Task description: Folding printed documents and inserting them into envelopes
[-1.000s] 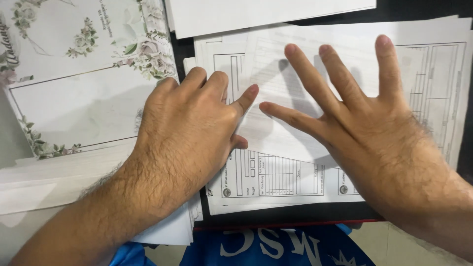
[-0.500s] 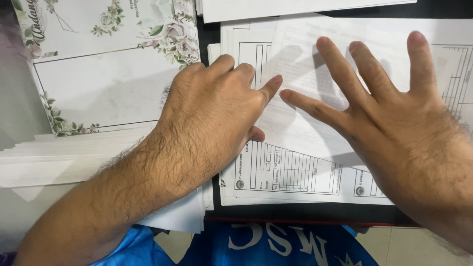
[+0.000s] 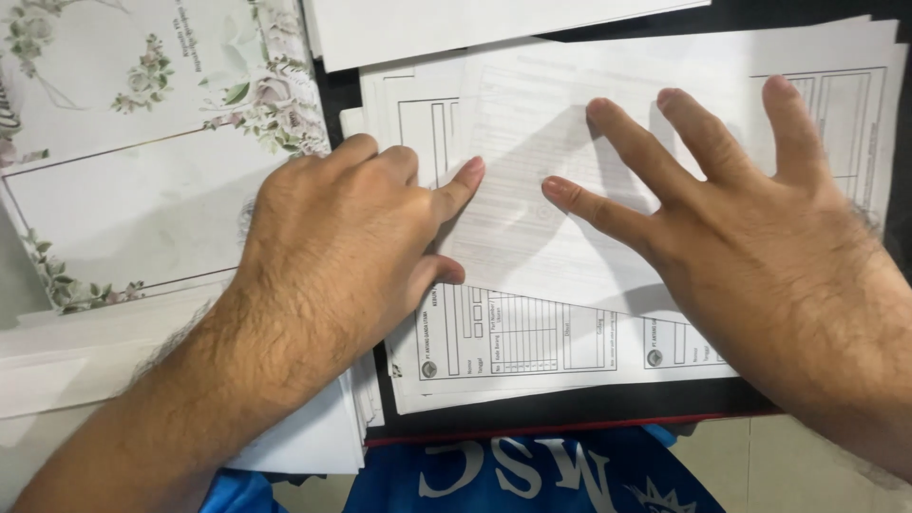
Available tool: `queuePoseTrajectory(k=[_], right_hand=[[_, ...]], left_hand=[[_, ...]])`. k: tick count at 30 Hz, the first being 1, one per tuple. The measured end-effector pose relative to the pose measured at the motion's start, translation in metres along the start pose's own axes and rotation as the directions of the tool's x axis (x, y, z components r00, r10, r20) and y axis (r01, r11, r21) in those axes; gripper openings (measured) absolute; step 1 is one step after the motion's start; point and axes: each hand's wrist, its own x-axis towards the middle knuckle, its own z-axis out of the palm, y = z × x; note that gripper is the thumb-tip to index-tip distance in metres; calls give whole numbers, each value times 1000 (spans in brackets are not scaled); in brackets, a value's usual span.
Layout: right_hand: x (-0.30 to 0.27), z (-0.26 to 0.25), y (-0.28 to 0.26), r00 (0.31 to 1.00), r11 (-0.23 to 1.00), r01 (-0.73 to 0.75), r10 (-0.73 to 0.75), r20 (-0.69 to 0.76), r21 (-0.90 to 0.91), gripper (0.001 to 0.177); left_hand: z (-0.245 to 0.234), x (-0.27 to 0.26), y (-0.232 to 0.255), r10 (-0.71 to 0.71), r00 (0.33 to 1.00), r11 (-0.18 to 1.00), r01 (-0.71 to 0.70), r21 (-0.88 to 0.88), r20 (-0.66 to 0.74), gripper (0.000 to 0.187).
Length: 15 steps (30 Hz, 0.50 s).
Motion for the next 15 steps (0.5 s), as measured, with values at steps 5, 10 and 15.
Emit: queuePoseTrajectory(k=[5, 10, 15], right_hand=[[-24, 27, 9, 998, 987, -59, 54, 39, 149, 131], [-47, 40, 17, 987, 960, -124, 95, 127, 253, 106], [-63, 40, 18, 958, 934, -239, 182, 223, 266, 75]], left_hand=[[-5, -3, -2, -7, 1000, 1000, 8, -18, 10, 93], [-6, -4, -2, -22, 1000, 999, 22, 27, 9, 91], [2, -8, -2, -55, 992, 996, 62, 59, -111, 83]])
